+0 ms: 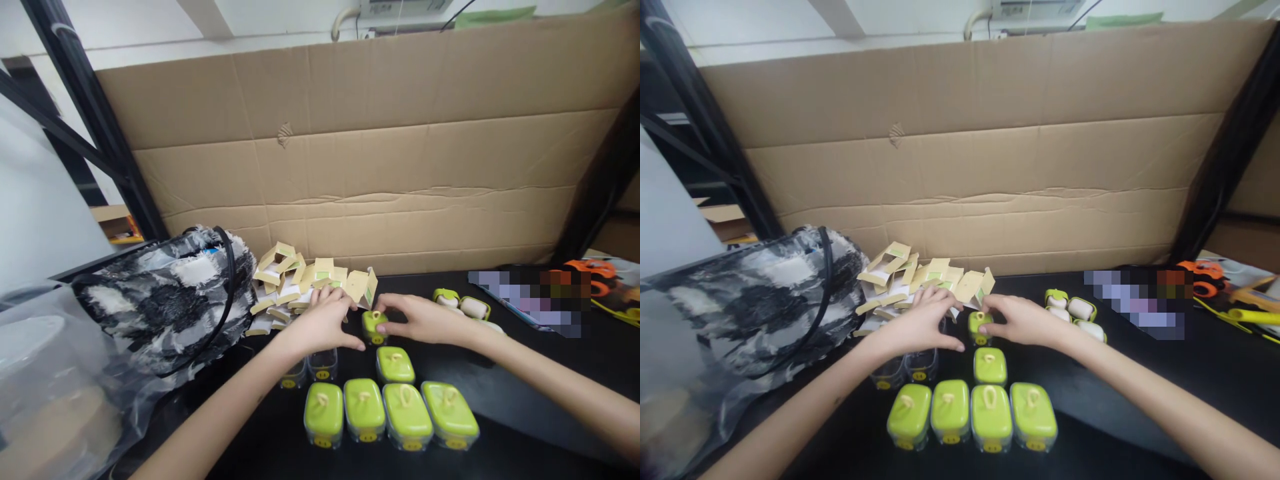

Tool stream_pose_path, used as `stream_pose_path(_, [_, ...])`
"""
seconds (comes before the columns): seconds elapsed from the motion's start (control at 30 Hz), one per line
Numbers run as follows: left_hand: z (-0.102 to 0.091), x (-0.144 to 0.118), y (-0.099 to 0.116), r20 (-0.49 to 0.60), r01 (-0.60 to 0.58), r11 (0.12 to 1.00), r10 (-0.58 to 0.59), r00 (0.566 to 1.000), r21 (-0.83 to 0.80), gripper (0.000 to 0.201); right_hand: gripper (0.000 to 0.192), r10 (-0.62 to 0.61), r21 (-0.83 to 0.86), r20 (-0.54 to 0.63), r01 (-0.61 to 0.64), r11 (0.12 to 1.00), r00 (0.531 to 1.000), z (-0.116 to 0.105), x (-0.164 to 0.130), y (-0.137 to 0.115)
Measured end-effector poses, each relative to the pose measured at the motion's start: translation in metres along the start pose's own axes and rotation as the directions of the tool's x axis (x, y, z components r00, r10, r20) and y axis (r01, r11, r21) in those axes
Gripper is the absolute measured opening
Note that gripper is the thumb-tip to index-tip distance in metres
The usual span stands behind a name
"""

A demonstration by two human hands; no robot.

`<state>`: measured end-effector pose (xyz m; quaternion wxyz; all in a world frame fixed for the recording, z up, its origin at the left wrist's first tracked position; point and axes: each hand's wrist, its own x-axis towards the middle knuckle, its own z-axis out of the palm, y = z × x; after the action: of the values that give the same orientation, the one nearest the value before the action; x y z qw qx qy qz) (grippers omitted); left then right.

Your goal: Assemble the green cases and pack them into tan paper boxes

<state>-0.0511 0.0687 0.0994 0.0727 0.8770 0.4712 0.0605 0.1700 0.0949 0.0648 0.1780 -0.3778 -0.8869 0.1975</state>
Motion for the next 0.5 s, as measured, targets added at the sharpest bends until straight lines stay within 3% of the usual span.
stream_pose_path(0.1, [-0.023,-0.011,-0.005,0.142,-0.049,0.998,0.045,0.989,0.027,0.034,0.017,0.084,-0.035,0.096,-0.081,0.996,0.992,-0.02,-0.013,0.003])
stream_pose_path(0.2, [-0.04,-0.023,-0.006,0.258,-0.01,0.998,-0.007,0.966,0.066,0.047,0.017,0.157,-0.075,0.201,-0.145,0.987,0.967,-0.038,-0.03,0.001])
stream_pose_path(0.3, [-0.045,-0.03,-0.004,0.344,0.038,0.991,-0.08,0.936,0.128,0.061,0.02,0.214,-0.128,0.26,-0.186,0.974,0.941,-0.045,-0.042,-0.007])
stream_pose_path(0.5, [-0.046,-0.033,-0.001,0.379,0.045,0.985,-0.106,0.919,0.166,0.052,0.025,0.215,-0.16,0.309,-0.173,0.972,0.926,-0.042,-0.048,-0.027])
